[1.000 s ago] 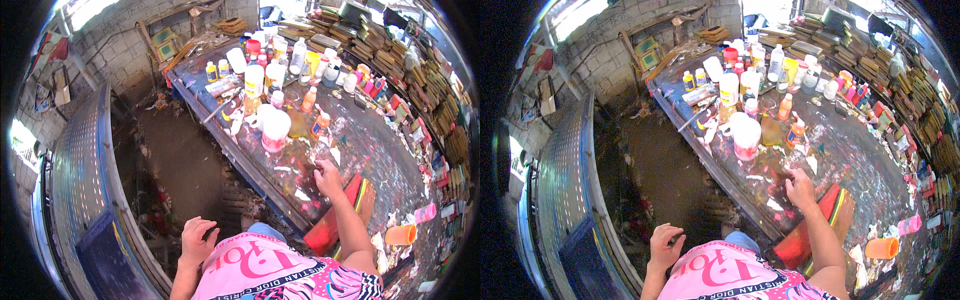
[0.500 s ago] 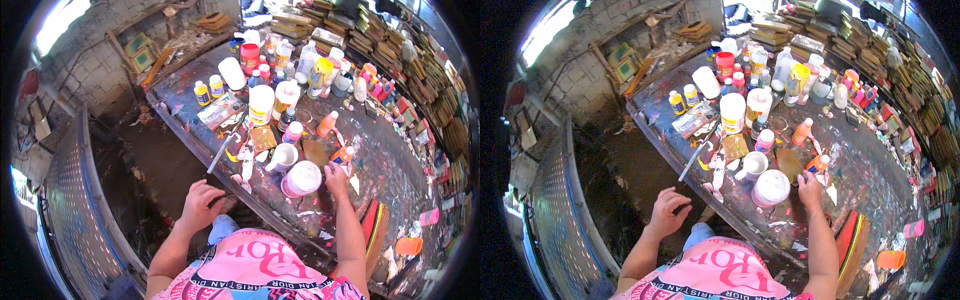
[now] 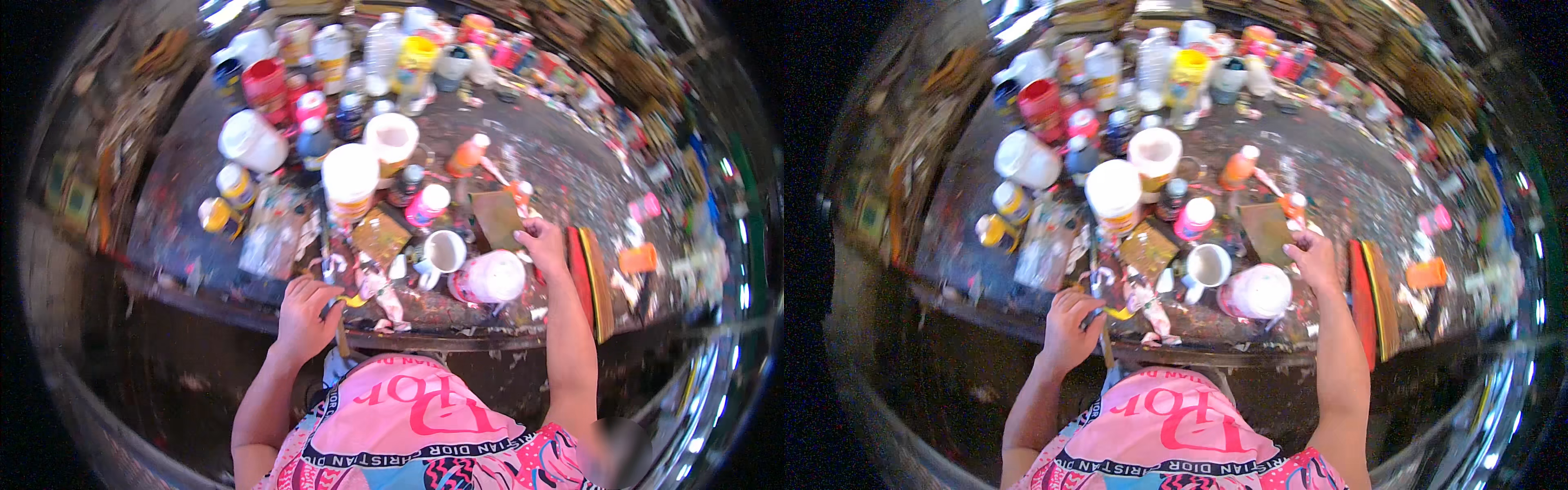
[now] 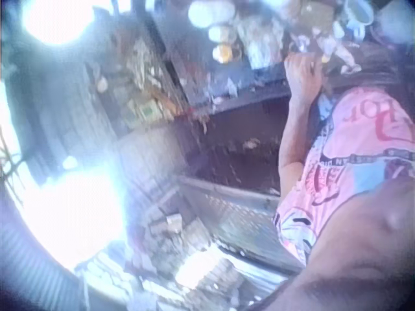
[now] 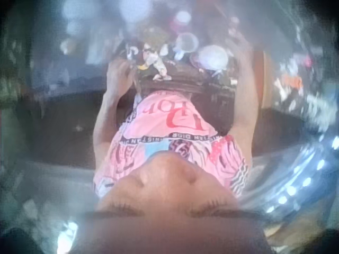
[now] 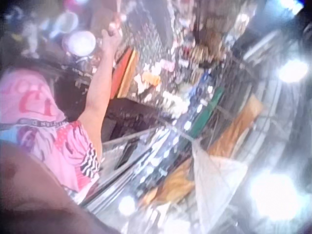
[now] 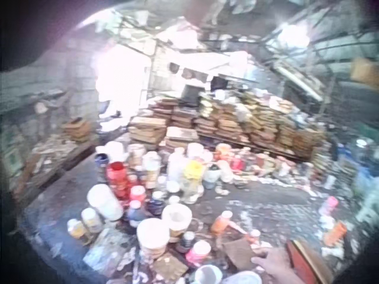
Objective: The person positions a screen printing frame over a pink fabric on a long table and uses a squeegee to pull ink across the screen, imprinting a pattern onto the fabric. The person repeats the squeegee strokes multiple times and repositions the frame to cover additional sections of the fabric.
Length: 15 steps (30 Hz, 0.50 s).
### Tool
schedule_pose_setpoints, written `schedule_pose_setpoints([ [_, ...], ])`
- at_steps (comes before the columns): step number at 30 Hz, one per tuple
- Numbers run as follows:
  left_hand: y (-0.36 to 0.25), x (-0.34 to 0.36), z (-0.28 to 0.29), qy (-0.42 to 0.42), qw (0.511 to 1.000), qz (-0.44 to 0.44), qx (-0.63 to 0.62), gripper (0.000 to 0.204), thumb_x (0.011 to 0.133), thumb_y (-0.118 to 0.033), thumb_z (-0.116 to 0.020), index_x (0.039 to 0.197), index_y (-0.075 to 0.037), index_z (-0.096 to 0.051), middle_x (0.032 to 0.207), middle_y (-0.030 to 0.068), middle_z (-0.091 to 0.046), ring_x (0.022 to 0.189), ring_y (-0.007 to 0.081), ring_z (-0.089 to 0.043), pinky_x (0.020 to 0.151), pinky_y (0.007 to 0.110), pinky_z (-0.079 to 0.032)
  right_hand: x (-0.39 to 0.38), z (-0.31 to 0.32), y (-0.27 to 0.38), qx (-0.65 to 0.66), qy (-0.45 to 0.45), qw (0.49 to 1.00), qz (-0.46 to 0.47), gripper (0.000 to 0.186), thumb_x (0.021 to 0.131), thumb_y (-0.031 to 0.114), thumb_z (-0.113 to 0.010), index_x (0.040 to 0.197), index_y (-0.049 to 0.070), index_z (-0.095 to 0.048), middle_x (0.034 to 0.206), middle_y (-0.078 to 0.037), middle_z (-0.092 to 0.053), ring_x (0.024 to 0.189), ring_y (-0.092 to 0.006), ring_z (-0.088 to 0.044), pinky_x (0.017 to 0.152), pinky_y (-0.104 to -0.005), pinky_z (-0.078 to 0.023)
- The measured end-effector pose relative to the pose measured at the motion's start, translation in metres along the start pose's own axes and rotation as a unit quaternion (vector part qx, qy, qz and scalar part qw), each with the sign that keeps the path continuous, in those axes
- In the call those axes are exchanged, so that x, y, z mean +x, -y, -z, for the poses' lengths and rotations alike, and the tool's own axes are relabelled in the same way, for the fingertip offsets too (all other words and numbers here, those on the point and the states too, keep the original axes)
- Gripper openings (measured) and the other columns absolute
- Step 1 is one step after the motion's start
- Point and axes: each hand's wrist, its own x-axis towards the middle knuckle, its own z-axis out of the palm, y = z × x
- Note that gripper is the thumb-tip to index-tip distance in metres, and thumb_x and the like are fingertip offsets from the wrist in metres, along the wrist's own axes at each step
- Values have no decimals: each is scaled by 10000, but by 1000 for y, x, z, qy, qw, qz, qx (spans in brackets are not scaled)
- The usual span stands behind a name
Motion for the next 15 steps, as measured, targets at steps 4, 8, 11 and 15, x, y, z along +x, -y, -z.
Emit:
schedule_pose_setpoints([
  [4,6,24,-11,23,995,-82,-54,252,836,-46,-846,1074,-59,-766,1064,126,-786,1099,381,-727,1062,547,-524,-63,39,10,-122,-109,984,70,282,875,115,-869,1115,-18,-802,1036,-137,-758,922,-231,-749,827,-366,-608],
  [8,-4,40,-19,46,985,-121,-109,227,853,31,-802,1058,-40,-734,1036,149,-771,989,410,-722,1076,561,-529,-141,77,6,-120,-280,950,66,241,854,60,-885,1072,3,-799,960,-110,-725,805,-212,-701,759,-364,-576],
  [11,-23,49,-22,63,974,-158,-148,256,872,55,-780,1093,-48,-702,1024,146,-769,953,384,-730,1041,565,-551,-208,95,-14,-129,-392,911,24,217,850,35,-883,1045,2,-795,927,-90,-704,771,-202,-670,728,-350,-558],
  [15,-65,58,-37,87,940,-245,-219,330,869,71,-778,1147,-67,-665,1001,133,-775,907,342,-746,987,570,-576,-287,122,-66,-157,-500,851,-33,193,848,9,-863,1028,7,-795,926,-92,-693,796,-190,-684,731,-335,-561],
])
